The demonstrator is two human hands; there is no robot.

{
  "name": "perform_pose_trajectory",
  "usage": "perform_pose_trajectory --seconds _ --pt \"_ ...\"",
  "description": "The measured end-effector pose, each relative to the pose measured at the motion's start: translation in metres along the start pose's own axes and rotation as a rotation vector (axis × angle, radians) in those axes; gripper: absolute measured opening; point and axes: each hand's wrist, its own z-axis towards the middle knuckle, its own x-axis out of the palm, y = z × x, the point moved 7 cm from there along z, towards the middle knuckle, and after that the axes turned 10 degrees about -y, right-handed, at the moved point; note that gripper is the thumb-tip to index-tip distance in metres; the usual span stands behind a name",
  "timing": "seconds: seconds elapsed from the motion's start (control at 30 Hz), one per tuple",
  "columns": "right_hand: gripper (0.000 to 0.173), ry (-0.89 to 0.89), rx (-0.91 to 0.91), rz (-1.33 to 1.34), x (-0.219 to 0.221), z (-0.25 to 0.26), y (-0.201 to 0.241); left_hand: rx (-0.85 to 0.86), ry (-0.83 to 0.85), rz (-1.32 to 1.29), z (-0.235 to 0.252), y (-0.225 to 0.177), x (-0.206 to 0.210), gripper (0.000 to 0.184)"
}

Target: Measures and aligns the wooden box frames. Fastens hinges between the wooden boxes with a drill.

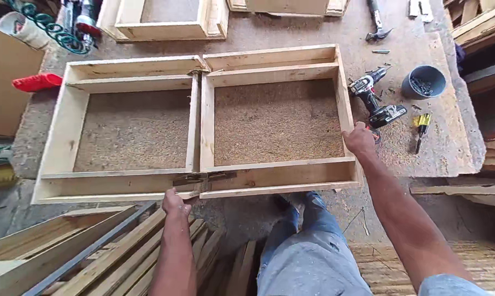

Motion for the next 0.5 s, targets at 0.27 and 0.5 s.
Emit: perform_pose_trajectory --seconds 0.27,0.5 --pt "0.050 -0.010 0.052 -0.168 0.020 -0.041 -0.011 -0.036 -0.055 0.023 -0.004 0.009 0.002 0.057" --pt "0.055 0.030 -0.004 -0.155 0.019 -0.037 -0.014 -0.145 0.107 -0.098 -0.012 0.024 0.015 0.075"
